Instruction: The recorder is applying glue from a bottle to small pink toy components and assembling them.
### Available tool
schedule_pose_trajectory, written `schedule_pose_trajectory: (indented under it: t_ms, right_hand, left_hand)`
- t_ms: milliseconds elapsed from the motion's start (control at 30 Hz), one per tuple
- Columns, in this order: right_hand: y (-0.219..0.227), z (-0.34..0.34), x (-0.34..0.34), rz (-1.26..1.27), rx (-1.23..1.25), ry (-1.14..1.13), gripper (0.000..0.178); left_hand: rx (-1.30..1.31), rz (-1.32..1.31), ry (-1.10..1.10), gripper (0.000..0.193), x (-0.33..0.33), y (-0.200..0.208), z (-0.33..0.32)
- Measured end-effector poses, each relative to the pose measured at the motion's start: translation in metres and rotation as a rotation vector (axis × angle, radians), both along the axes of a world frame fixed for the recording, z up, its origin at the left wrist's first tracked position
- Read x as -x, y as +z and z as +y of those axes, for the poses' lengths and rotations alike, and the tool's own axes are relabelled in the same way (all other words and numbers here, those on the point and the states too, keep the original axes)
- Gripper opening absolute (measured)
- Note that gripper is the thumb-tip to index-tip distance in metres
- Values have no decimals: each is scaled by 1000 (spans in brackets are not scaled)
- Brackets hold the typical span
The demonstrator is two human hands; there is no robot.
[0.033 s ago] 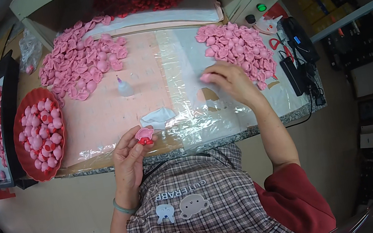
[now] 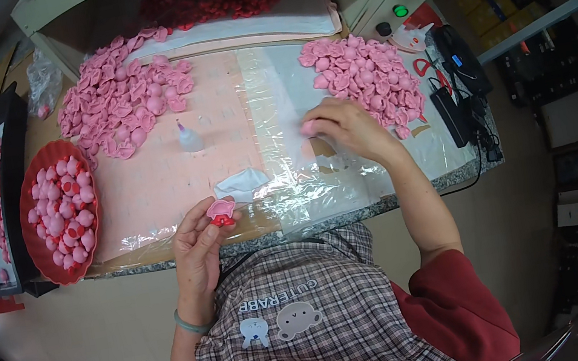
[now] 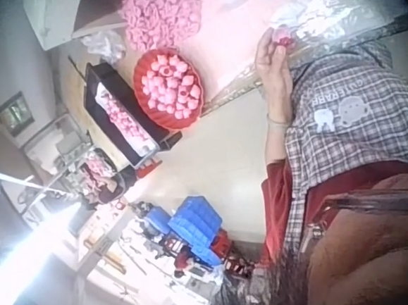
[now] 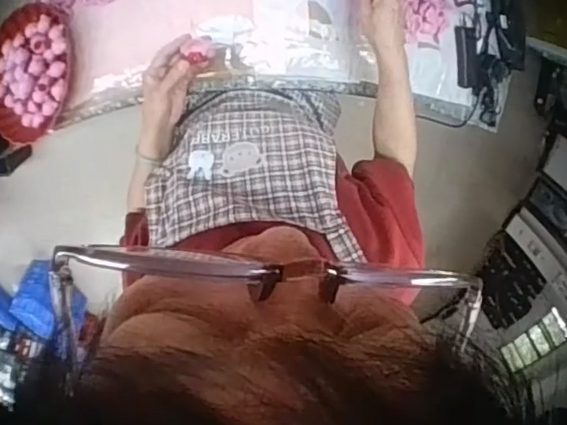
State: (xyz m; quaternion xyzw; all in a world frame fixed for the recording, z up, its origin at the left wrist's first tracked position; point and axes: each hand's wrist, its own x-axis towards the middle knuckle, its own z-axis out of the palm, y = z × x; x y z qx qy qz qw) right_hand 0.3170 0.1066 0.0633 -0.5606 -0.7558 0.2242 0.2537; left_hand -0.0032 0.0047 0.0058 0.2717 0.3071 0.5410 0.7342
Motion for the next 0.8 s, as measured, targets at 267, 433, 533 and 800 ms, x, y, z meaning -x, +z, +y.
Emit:
schedule_pose_trajectory:
  t_ms: [267, 433, 533, 800]
  right_hand:
    - [-16, 46, 29, -11, 17, 297, 19]
    - [-13, 31, 30, -70, -76, 64, 21]
    - [-10, 9, 48, -135, -54, -4, 23]
    - [-17, 1, 65, -253, -112, 17, 27]
  left_hand:
    - [18, 47, 16, 43, 6, -5, -1]
    - [26, 20, -1, 45, 3, -2, -1]
    - [20, -3, -6, 44, 4, -5, 0]
    - [10, 19, 9, 44, 6, 0, 0]
